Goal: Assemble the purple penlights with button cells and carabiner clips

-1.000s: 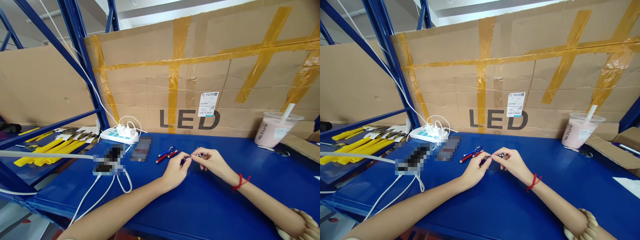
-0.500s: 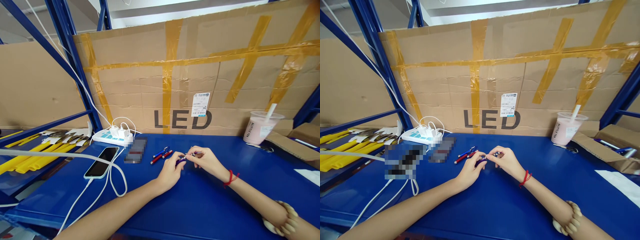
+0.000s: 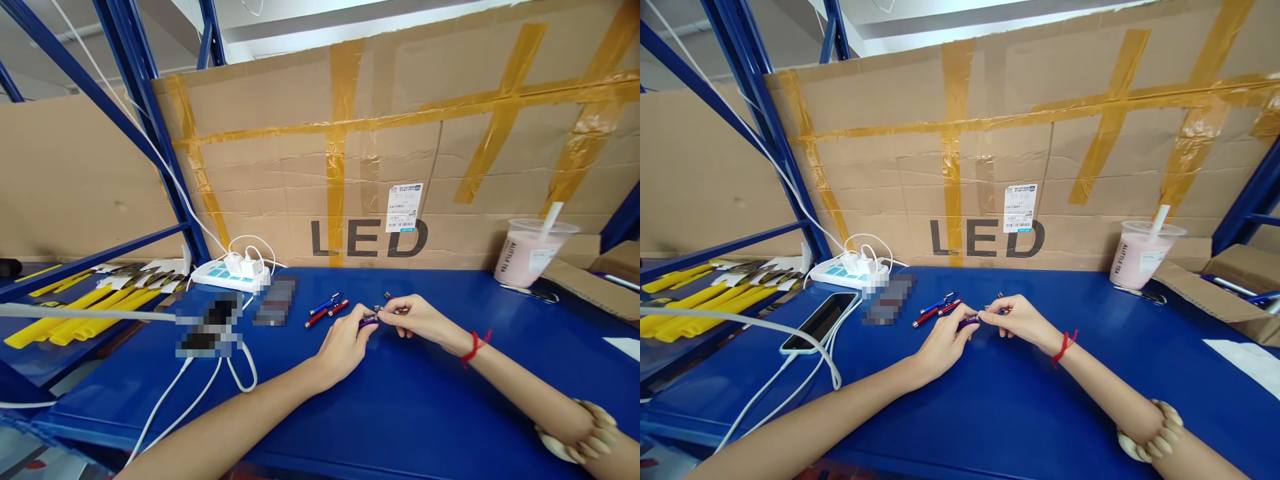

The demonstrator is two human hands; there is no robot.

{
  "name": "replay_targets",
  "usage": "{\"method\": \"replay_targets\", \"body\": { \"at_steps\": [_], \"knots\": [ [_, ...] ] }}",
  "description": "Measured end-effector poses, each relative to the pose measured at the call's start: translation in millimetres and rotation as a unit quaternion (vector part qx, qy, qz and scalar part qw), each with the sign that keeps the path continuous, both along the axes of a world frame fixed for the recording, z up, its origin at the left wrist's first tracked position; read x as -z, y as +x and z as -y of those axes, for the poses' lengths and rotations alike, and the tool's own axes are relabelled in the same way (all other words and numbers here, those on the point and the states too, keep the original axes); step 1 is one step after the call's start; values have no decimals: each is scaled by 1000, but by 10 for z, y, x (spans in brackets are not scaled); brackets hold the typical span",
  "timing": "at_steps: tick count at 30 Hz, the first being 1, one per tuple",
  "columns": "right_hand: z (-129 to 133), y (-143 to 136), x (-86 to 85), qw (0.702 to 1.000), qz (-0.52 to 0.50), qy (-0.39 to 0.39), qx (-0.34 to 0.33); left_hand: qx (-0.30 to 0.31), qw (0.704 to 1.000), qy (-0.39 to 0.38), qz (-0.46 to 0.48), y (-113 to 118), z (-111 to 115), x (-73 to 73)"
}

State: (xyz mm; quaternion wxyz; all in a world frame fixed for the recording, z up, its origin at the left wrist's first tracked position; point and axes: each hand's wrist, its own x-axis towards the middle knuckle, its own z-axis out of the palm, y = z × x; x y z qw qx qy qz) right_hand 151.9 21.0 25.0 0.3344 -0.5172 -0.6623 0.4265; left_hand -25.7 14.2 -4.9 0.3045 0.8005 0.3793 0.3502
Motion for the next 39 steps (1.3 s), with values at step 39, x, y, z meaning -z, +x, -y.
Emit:
{"method": "replay_targets", "body": {
  "at_steps": [39],
  "knots": [
    [35,66,70,977,71,129,-154,35,983,110,-140,-29,32,28]
  ]
}}
